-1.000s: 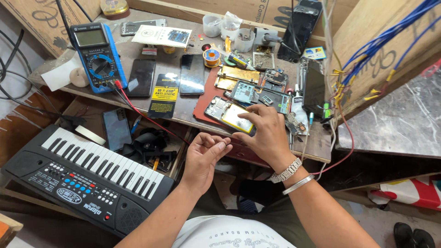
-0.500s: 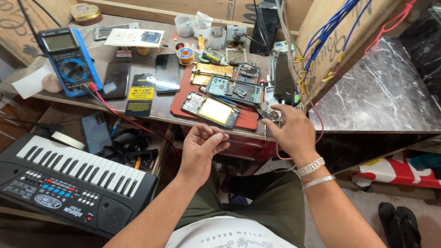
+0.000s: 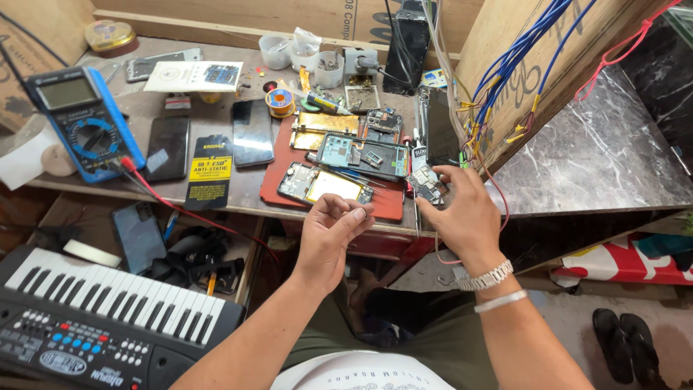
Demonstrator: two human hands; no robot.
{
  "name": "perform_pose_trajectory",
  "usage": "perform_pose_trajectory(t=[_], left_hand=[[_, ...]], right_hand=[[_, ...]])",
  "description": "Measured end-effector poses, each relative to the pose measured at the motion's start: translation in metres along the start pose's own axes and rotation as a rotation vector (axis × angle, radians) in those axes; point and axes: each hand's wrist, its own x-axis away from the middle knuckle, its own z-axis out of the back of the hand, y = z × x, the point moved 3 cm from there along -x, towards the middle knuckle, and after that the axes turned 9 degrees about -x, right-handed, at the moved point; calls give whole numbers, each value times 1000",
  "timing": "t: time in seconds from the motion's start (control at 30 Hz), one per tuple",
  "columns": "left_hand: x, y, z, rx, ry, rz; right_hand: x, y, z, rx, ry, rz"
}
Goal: The person disassembles a smartphone at a cluttered repair workbench, separating the rear housing from the battery and main board. They use tweezers to pry and adjust small internal components, then hold and work on the exposed motherboard with both hands.
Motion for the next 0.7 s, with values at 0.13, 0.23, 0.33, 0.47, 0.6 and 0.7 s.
perform_pose_trajectory(t=[0.13, 0.23, 0.33, 0.47, 0.6, 0.7], left_hand=[[-5, -4, -10, 29, -34, -23], [-5, -4, -16, 12, -36, -72], [-6, -3, -17, -26, -18, -108], [-11, 0, -15, -18, -4, -103], [-15, 5, -13, -72, 2, -131], [-19, 10, -8, -115, 42, -155]], right_hand=[[13, -14, 12, -128, 11, 27], [22, -29, 10, -183, -2, 131], [24, -44, -1, -253, -21, 207], [21, -56, -14, -287, -19, 275], [18, -63, -23, -308, -25, 304], [16, -66, -24, -358, -23, 324]])
